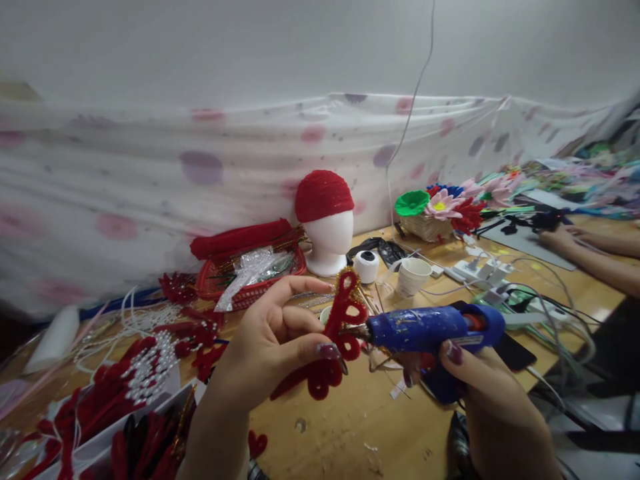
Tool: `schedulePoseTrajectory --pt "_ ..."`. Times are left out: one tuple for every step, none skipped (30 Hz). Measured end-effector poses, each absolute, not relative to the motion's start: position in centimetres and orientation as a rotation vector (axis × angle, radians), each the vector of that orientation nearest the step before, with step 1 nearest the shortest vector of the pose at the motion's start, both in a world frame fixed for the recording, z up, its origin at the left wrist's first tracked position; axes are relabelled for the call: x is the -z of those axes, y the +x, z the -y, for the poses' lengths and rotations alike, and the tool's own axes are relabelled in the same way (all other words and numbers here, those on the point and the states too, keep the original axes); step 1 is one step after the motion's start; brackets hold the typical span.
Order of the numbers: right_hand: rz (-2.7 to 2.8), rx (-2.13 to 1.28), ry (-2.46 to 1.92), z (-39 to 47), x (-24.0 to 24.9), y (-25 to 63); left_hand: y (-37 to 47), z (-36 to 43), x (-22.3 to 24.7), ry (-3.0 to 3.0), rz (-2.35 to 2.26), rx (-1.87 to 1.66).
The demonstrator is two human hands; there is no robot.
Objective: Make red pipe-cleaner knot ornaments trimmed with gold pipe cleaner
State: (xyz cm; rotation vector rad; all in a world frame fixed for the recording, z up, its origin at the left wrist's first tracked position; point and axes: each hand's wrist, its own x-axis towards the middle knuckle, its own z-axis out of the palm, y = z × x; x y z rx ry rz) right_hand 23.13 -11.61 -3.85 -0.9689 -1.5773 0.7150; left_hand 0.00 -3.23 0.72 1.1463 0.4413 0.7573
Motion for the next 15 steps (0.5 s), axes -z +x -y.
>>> schedulePoseTrajectory --pt "1.554 -0.746 -0.976 11.55 3.72 23.04 -0.02 3.2 -0.73 1.143 -0.437 -0.758" --pt "1.533 -0.772 -0.987 11.49 3.66 22.99 -0.03 3.18 -0.75 1.137 -0.429 -0.757" --pt "1.521 -0.787 -1.002 11.44 3.65 22.97 -0.05 3.19 -0.79 1.131 -0.424 -0.755" --pt "1.517 -0.789 -1.019 11.41 3.67 22.98 -0.06 3.22 -0.86 1.126 -0.424 -0.752" --pt "1.521 -0.779 -1.035 11.38 3.7 22.99 -0.08 3.28 -0.94 1.123 -0.429 -0.751" --pt "1.53 -0.768 -1.045 11.38 3.71 23.01 -0.1 3.36 -1.04 1.122 -0.44 -0.753" --pt "1.544 -0.759 -1.048 11.4 3.7 23.01 -0.12 3.45 -1.13 1.123 -0.458 -0.755" --pt "1.55 -0.746 -1.039 11.44 3.67 23.0 -0.15 3.54 -1.22 1.125 -0.475 -0.756" --pt "1.547 -0.734 -1.032 11.51 3.62 22.98 -0.17 3.61 -1.28 1.129 -0.481 -0.757" --pt "1.543 -0.723 -1.022 11.61 3.57 22.96 -0.19 3.65 -1.31 1.132 -0.485 -0.762" --pt "1.535 -0.715 -1.012 11.72 3.54 22.94 -0.21 3.67 -1.3 1.137 -0.489 -0.767" --pt "1.529 -0.708 -1.003 11.83 3.54 22.94 -0.22 3.66 -1.27 1.142 -0.491 -0.771" --pt "1.525 -0.707 -0.997 11.95 3.57 22.96 -0.23 3.65 -1.22 1.147 -0.491 -0.777" --pt "1.528 -0.711 -0.989 12.06 3.62 22.98 -0.23 3.63 -1.16 1.15 -0.489 -0.782" --pt "1.533 -0.716 -0.982 12.15 3.68 23.01 -0.22 3.62 -1.11 1.15 -0.487 -0.784"
